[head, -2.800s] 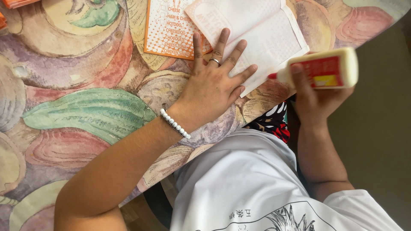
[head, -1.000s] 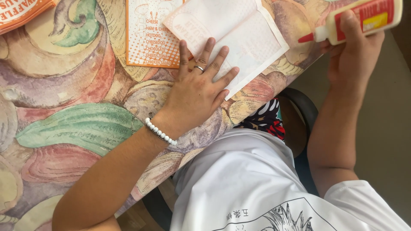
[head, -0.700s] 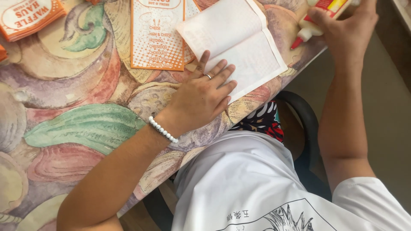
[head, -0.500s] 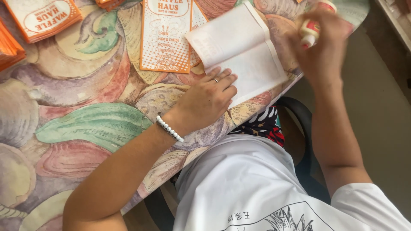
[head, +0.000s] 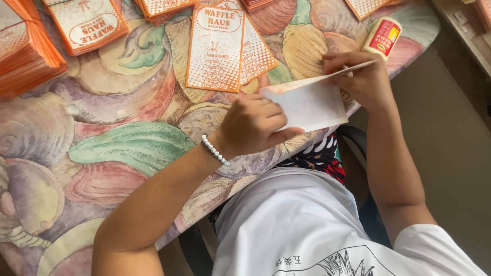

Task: Manually applying glue to the edges of paper bags and folding them for assembly.

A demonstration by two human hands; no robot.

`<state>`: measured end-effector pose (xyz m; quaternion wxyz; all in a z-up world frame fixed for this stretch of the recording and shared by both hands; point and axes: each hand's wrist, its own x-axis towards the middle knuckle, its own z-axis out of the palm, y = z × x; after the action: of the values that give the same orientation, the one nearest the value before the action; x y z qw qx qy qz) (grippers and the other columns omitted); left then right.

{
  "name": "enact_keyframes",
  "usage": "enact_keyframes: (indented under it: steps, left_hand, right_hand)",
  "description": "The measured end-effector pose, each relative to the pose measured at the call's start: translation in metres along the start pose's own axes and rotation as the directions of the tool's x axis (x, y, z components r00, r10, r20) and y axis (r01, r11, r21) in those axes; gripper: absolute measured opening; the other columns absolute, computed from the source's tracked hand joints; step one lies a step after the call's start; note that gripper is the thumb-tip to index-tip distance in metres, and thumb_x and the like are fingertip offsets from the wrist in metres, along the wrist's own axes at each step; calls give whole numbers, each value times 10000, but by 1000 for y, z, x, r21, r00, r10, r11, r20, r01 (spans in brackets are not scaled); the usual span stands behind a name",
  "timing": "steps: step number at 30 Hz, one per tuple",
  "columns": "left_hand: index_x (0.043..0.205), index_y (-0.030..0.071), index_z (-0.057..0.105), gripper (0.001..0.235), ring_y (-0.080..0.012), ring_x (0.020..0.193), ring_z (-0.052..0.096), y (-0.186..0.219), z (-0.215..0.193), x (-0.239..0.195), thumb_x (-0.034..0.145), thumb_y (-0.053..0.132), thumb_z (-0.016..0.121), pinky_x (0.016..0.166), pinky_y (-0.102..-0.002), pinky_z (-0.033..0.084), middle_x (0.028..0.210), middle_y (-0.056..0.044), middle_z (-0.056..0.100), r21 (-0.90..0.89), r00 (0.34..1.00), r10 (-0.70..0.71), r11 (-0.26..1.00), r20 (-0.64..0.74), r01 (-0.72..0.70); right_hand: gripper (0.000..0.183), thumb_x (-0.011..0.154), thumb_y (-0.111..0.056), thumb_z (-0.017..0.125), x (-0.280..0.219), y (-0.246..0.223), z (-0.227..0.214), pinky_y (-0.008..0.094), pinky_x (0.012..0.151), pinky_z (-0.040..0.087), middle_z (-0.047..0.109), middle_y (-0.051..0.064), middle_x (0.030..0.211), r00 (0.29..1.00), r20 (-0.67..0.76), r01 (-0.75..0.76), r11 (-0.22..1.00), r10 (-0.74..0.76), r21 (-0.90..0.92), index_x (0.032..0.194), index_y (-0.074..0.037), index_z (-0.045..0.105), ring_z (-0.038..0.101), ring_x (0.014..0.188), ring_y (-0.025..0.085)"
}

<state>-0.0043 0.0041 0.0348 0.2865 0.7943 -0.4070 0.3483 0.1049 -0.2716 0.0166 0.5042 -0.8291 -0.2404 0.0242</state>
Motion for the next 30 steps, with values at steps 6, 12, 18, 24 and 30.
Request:
enact_keyframes:
  steps: [6,12,18,24,30]
  left_hand:
    - [582,146,482,655,-95,438,426,-14,-39,23,1070,550,314,537,-274,388,482,34,389,-389,632,-766,620,-114,681]
    - [1306,37,636,853,-173,969,757,-29,-40,20,926,719,291,899,-323,597,1094,-89,763,-244,152,-279,-335,948,910]
    - [1006,62,748,224,-74,682,750,-7,10,-13,974,275,684,608,-209,600,810,25,757,-395,287,-290,-454,913,799]
    - [995,39,770,182,-110,765,695,1,19,-12,913,199,747,703,-259,598,895,-27,760,-589,306,-548,-466,778,660]
    - [1092,2,787,222,-41,852,649,8,19,-10,917,133,749,719,-172,554,981,-37,782,-716,451,-808,52,380,696]
  right_hand:
    - [270,985,-278,687,-21,-35,-13,468,1200,550,697,126,985,962,64,242,938,-265,247,964,-9,686,682,1320,393]
    - [273,914,-177,686,-8,-67,11,563,1036,526,721,246,875,862,193,389,856,-468,339,799,66,737,675,1174,574]
    - [101,859,-53,732,-9,-76,21,579,1055,498,733,221,906,872,225,357,878,-436,319,795,20,757,652,1223,563]
    - [967,776,-290,606,-4,-21,-7,551,1422,213,204,286,1740,852,184,205,636,-490,744,1680,-203,273,238,1654,461]
    - [1352,592,-711,700,-2,-35,33,739,1075,417,471,430,1496,952,269,-289,-147,-146,946,1696,-63,264,553,1273,601]
